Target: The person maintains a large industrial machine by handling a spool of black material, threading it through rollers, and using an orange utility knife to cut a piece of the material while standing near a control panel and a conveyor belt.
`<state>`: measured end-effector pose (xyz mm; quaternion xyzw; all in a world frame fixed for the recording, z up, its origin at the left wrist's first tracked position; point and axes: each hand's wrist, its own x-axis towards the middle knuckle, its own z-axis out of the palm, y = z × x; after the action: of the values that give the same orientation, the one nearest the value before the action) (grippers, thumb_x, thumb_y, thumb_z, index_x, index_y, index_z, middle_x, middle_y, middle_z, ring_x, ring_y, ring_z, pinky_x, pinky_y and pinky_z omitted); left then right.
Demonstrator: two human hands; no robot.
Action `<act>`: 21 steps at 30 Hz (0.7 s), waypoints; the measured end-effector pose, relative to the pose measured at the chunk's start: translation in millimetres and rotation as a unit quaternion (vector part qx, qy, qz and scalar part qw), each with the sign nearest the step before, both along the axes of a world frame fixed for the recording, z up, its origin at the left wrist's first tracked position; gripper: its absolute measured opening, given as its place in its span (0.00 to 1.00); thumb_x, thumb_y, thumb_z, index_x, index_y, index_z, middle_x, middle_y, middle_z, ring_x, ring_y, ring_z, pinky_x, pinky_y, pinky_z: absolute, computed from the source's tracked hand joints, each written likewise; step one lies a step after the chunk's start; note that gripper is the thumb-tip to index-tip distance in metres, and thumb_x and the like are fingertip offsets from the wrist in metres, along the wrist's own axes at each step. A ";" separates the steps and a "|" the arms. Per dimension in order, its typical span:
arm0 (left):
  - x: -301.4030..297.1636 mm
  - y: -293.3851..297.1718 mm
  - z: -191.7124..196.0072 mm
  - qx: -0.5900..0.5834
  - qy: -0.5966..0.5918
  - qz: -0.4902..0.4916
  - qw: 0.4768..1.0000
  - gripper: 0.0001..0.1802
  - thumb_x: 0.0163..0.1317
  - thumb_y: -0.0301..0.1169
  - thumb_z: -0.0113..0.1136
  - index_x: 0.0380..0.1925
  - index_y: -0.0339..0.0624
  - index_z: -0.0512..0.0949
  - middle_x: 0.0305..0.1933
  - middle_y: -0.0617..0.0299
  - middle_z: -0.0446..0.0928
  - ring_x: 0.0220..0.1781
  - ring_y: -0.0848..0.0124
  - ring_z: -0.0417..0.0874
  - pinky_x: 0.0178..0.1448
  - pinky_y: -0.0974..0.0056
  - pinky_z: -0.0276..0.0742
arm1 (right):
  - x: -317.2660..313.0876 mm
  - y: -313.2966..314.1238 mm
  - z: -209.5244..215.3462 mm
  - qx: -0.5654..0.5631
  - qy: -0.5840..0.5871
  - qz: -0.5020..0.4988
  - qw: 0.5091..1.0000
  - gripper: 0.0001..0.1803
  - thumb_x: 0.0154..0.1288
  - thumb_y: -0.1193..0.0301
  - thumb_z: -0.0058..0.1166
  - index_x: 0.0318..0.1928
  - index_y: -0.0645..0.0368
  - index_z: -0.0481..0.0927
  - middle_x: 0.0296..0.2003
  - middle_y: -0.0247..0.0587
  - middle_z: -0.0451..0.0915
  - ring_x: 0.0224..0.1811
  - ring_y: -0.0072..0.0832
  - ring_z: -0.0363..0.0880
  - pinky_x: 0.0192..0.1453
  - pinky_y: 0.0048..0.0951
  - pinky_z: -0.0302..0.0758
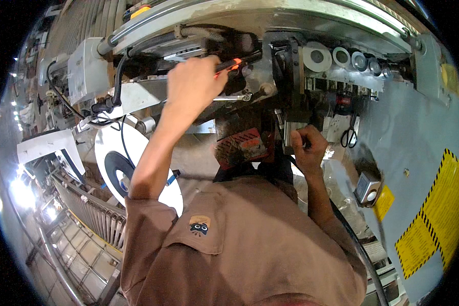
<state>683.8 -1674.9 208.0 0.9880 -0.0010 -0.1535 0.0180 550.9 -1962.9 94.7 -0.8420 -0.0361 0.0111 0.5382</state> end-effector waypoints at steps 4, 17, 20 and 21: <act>-29.7 27.4 20.4 -0.172 -0.026 0.104 0.979 0.18 0.66 0.45 0.68 0.46 0.43 0.87 0.27 0.51 0.86 0.30 0.56 0.89 0.37 0.53 0.84 | 8.8 16.3 12.7 0.160 0.089 -0.042 0.982 0.11 0.71 0.65 0.66 0.38 0.61 0.82 0.32 0.39 0.84 0.34 0.26 0.83 0.41 0.30 0.78; -105.1 -6.2 4.0 -0.487 0.059 0.203 0.848 0.16 0.75 0.41 0.63 0.49 0.39 0.79 0.24 0.61 0.81 0.25 0.71 0.84 0.33 0.63 0.78 | 49.9 120.8 44.6 0.487 0.249 0.035 0.837 0.21 0.71 0.70 0.66 0.59 0.62 0.75 0.45 0.33 0.81 0.48 0.18 0.80 0.53 0.25 0.78; -108.6 -2.7 0.6 -0.442 0.044 0.156 0.882 0.16 0.75 0.42 0.62 0.48 0.39 0.78 0.23 0.58 0.80 0.24 0.64 0.84 0.33 0.60 0.78 | 40.2 126.1 33.7 0.445 0.275 -0.005 0.852 0.18 0.76 0.64 0.61 0.58 0.61 0.76 0.42 0.30 0.80 0.44 0.17 0.77 0.50 0.24 0.77; -108.8 -1.1 2.4 -0.428 0.061 0.151 0.889 0.17 0.75 0.43 0.61 0.48 0.40 0.79 0.24 0.54 0.80 0.26 0.56 0.86 0.35 0.56 0.78 | 40.0 127.5 36.2 0.409 0.264 -0.005 0.873 0.18 0.80 0.59 0.55 0.57 0.60 0.77 0.39 0.28 0.79 0.41 0.16 0.75 0.49 0.24 0.75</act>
<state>575.0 -1676.0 210.5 0.8617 0.0837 -0.1932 0.4616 591.0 -1835.4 130.9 -0.5127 0.1107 0.2148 0.8239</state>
